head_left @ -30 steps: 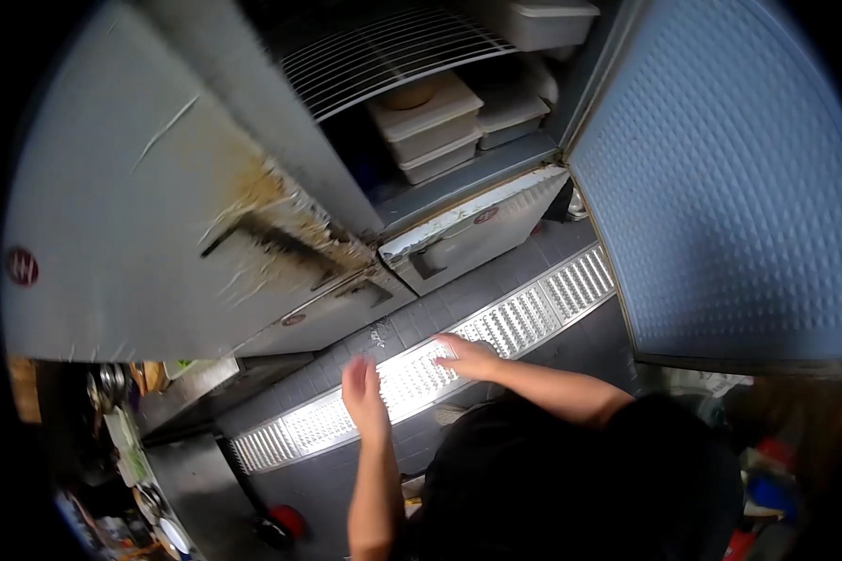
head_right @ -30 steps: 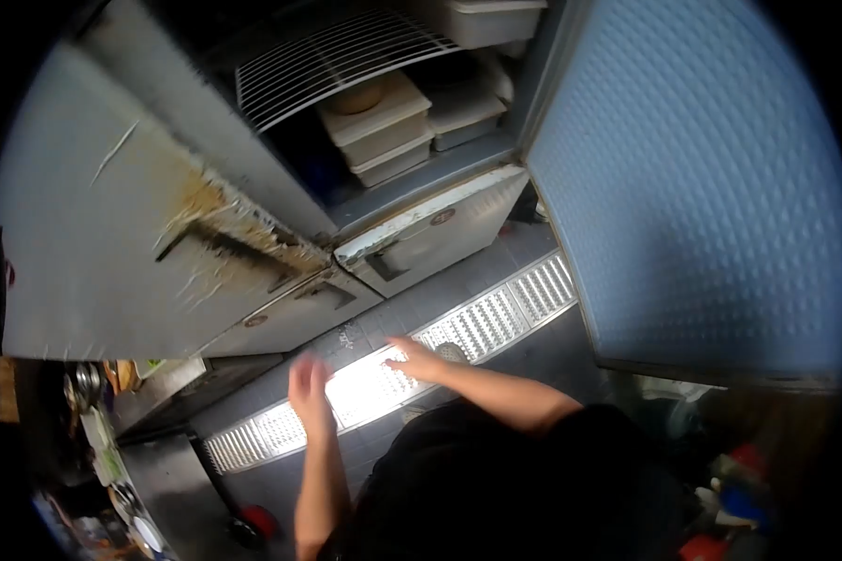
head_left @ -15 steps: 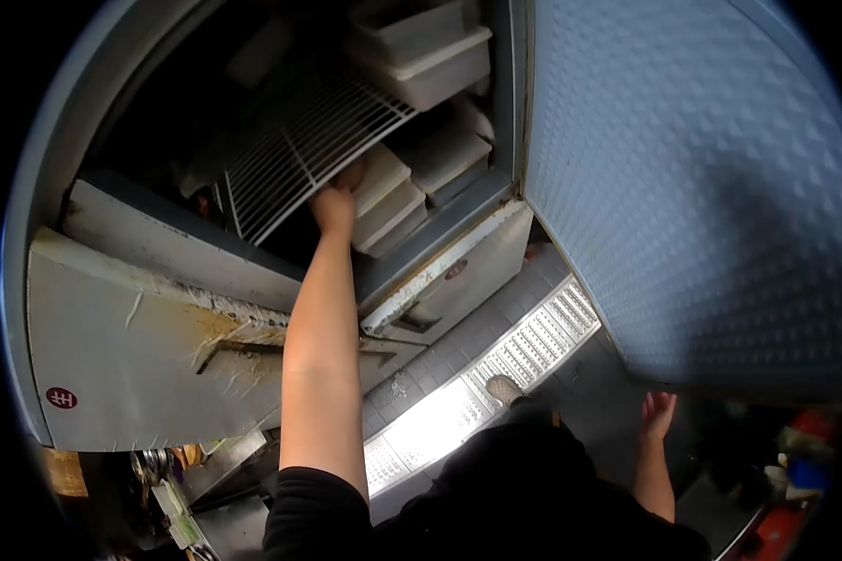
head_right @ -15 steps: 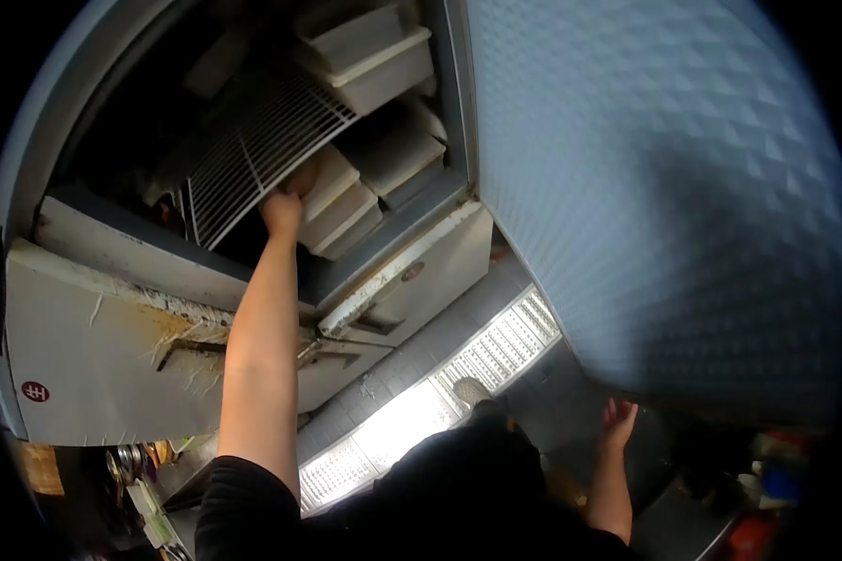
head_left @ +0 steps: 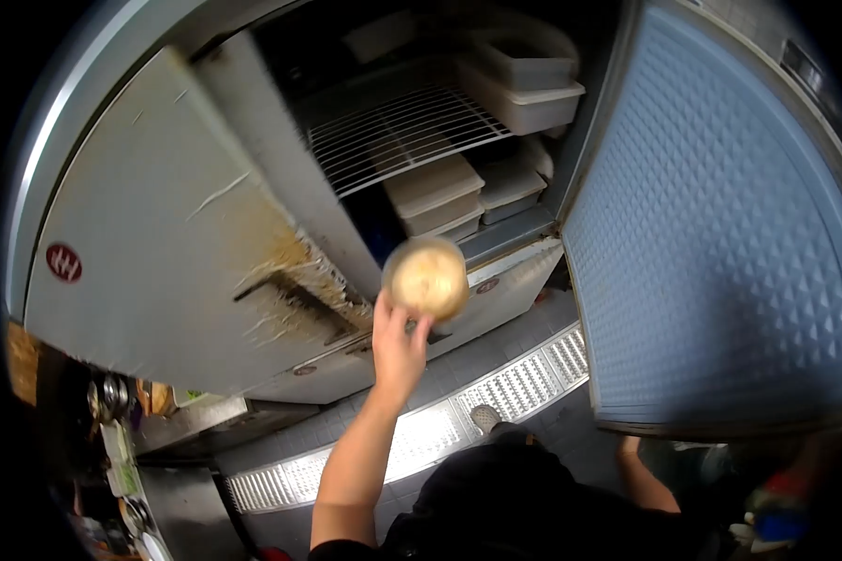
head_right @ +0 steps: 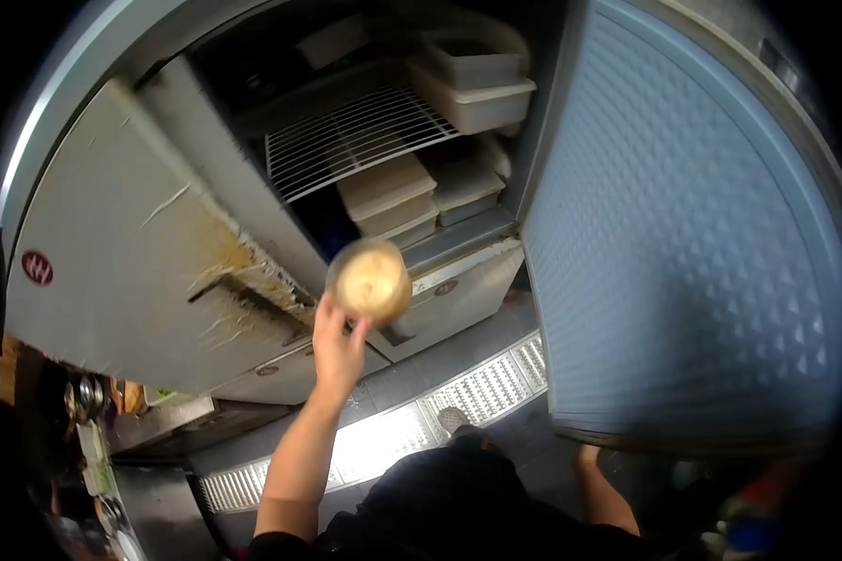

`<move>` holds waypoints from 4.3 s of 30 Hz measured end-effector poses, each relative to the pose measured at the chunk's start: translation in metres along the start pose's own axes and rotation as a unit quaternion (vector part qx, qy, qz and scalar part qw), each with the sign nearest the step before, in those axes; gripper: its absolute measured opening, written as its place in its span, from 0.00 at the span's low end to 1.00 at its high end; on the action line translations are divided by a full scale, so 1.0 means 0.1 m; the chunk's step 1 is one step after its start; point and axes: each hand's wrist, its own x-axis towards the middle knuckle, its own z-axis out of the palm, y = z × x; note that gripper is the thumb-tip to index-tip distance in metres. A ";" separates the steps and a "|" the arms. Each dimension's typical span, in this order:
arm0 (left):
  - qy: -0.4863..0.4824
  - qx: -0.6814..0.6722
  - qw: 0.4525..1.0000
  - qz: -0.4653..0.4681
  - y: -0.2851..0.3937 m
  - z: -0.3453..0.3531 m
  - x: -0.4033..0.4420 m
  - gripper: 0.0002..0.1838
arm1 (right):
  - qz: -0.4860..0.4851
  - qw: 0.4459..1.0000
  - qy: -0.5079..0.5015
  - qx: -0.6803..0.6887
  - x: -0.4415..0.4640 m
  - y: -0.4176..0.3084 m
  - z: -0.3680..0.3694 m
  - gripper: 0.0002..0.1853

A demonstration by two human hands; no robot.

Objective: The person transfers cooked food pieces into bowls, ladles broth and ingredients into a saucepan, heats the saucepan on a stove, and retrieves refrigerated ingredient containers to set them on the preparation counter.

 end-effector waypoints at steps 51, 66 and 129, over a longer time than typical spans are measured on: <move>0.887 0.356 -0.027 -0.293 1.17 -2.27 -5.58 0.43 | 0.328 -0.051 -0.932 -0.144 -5.84 5.55 7.39 0.32; 0.987 0.157 0.025 -0.009 0.80 -2.55 -5.98 0.41 | 0.469 -0.378 -0.782 -0.161 -8.48 4.19 5.91 0.47; 0.753 0.353 0.160 -0.531 -0.57 -2.19 -7.15 0.21 | 0.548 -0.542 -0.627 -0.115 -9.71 5.48 6.06 0.46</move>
